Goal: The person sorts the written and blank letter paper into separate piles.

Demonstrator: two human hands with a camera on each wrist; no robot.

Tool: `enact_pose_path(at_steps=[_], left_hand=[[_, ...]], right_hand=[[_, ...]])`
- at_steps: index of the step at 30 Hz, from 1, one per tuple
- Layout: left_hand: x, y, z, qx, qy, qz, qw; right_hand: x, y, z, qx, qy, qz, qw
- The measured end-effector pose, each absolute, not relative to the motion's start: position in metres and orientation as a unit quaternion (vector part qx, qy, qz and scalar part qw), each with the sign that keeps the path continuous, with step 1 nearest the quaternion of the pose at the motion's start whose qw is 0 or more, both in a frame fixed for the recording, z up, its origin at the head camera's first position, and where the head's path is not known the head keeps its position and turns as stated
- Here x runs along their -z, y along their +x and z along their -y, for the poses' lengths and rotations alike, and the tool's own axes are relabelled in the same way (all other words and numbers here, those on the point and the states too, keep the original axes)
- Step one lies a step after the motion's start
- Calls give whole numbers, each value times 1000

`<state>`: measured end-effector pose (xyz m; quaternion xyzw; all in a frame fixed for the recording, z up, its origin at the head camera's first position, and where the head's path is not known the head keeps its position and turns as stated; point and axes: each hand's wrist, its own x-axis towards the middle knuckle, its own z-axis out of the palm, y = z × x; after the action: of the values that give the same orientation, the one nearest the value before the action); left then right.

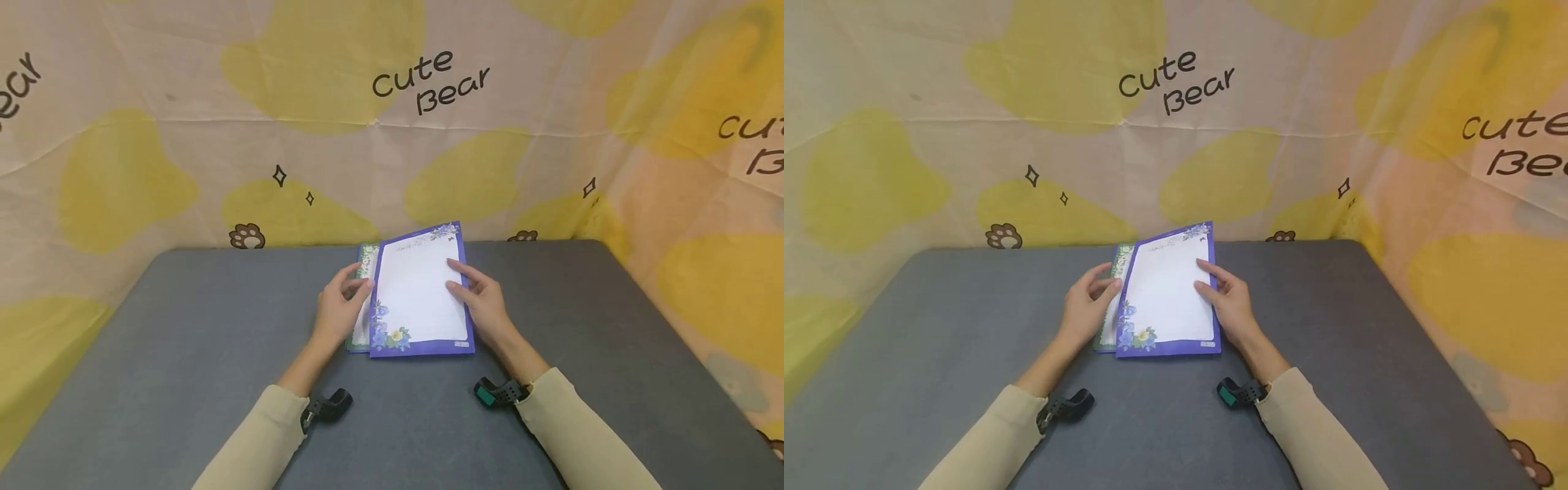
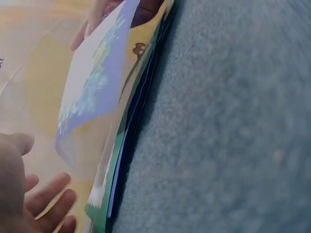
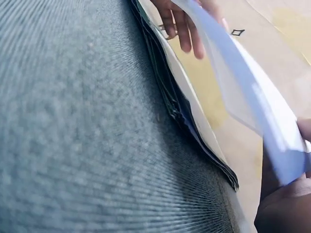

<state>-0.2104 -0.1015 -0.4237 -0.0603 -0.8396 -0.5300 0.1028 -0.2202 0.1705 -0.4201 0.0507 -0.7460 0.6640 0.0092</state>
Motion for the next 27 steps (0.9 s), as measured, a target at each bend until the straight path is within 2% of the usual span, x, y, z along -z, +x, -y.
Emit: enact_pose_path(at_steps=[2,8,15,27], left_hand=[[421,-211,99,540,-48,834,99],[410,-212,90,572,-68,816,41],[397,-217,79,600,-109,789,77],[385,-226,44,566,-115,812,81]], right_hand=[[418,-219,-172,-672,43,739,2],[410,-217,-178,-689,40,724,-3],[394,-215,-189,-655,36,754,12],[375,-223,-216,-585,-73,804,76]])
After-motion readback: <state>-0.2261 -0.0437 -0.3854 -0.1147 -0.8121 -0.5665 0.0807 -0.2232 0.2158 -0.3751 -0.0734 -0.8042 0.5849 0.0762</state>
